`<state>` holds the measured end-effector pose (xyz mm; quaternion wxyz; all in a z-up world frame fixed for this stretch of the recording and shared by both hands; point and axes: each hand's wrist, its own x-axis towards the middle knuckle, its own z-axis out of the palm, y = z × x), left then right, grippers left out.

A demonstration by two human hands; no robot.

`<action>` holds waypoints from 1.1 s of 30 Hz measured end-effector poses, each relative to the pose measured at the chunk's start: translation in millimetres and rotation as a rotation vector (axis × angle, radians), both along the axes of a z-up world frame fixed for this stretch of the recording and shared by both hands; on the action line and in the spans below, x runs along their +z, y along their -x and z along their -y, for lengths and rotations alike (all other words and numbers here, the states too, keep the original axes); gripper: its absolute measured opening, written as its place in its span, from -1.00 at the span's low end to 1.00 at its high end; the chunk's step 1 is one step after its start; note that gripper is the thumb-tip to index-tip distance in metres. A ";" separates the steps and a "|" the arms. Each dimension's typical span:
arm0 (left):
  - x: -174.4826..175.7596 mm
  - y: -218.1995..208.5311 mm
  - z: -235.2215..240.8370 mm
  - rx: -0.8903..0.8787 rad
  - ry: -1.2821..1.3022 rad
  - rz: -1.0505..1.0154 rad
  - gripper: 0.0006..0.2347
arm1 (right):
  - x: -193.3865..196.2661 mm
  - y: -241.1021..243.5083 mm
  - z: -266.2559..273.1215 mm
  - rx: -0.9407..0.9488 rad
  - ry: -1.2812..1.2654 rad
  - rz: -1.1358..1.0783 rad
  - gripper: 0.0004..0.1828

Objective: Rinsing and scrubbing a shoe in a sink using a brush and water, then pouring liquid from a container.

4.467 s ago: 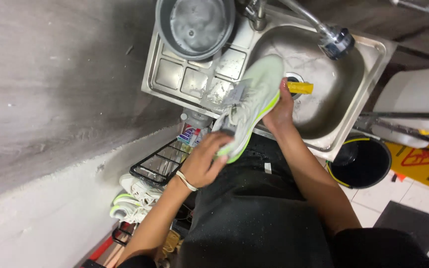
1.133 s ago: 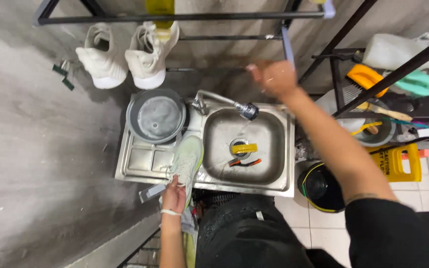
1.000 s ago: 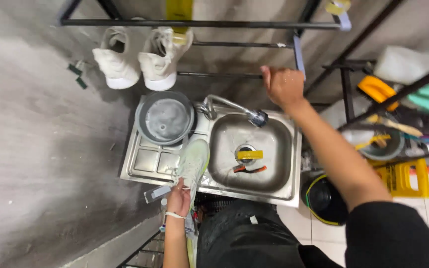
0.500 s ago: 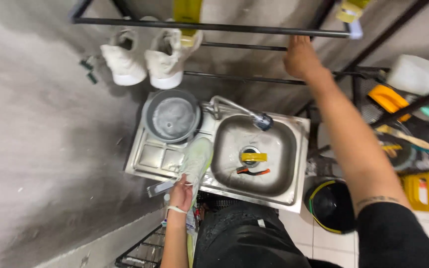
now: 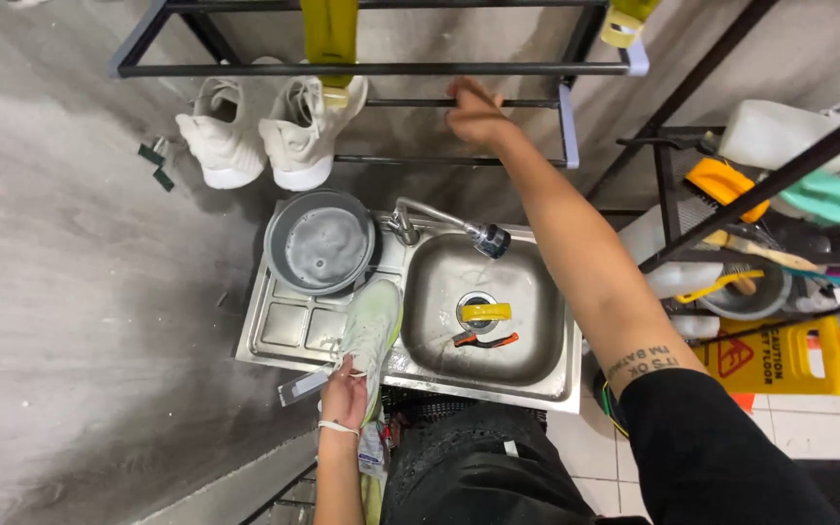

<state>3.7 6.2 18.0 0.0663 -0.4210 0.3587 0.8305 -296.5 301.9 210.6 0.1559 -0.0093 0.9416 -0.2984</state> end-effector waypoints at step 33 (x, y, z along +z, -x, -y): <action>37.1 -2.0 0.7 0.064 -0.048 -0.093 -0.86 | -172.6 -160.6 26.3 -0.746 1.235 0.275 -0.83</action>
